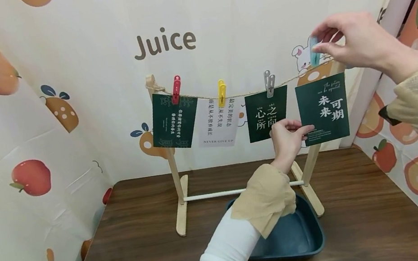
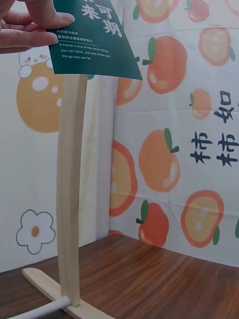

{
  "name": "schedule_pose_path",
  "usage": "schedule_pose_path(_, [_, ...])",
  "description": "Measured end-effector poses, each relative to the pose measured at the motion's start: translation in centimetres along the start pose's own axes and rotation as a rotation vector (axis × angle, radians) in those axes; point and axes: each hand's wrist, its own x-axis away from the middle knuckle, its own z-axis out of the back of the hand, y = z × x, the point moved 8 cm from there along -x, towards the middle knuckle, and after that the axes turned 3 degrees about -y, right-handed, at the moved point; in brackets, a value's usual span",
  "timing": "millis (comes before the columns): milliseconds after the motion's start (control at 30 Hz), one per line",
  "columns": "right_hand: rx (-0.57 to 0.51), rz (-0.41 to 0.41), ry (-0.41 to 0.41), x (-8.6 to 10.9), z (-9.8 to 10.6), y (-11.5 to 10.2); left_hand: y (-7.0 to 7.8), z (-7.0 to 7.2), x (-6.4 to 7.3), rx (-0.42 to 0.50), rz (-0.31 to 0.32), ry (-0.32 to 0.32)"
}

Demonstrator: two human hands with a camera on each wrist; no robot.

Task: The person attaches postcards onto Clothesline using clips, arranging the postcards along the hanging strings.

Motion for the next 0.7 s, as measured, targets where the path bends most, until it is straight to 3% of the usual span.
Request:
schedule_pose_path(467, [0.004,-0.029,-0.014,-0.30,0.24,0.16,0.23,-0.01,-0.79,0.062,0.039,0.049])
schedule_pose_path(700, [-0.016,-0.064,-0.009,-0.45,0.27,0.54,0.61,-0.25,-1.00,0.072,0.024,0.055])
